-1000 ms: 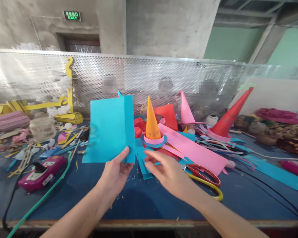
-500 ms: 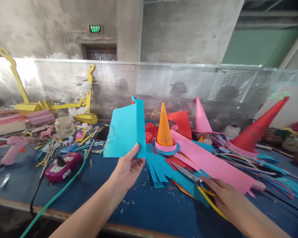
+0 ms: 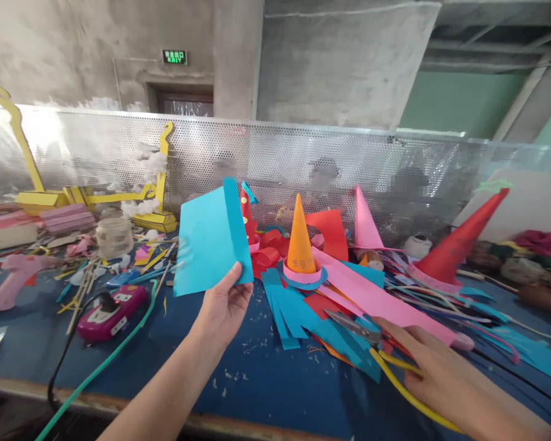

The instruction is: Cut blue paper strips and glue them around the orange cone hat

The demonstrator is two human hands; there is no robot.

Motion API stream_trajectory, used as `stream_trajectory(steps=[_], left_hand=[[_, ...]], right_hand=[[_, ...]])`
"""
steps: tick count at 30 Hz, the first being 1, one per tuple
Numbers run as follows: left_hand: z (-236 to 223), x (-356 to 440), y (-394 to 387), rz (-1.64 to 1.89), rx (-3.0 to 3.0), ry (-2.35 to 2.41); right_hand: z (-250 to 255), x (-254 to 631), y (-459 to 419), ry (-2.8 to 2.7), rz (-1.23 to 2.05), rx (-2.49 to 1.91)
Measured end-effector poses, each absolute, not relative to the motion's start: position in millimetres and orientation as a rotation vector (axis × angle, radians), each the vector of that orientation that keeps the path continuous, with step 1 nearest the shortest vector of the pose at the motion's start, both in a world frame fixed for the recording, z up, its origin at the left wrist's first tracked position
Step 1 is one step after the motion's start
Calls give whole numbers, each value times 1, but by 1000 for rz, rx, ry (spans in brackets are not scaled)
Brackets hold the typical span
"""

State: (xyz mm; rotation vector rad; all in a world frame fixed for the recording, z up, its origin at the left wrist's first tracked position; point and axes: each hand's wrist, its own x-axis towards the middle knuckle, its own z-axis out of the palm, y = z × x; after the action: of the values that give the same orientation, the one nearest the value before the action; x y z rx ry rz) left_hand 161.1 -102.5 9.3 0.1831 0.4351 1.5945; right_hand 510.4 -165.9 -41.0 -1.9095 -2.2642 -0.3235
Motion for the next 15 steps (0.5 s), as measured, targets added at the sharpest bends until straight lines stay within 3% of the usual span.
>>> stream_trajectory(steps=[6,11,15], left_hand=[[9,163,-102,1540,148,449],[9,169,-106,1513,184,402],[8,174,-109,1554,256,422]], right_hand=[[-27,521,-181,-2082,-70,-1665],[-23,488,-194,-1396,795,-1296],[-26,418,-203,-1259,1365,-1059]])
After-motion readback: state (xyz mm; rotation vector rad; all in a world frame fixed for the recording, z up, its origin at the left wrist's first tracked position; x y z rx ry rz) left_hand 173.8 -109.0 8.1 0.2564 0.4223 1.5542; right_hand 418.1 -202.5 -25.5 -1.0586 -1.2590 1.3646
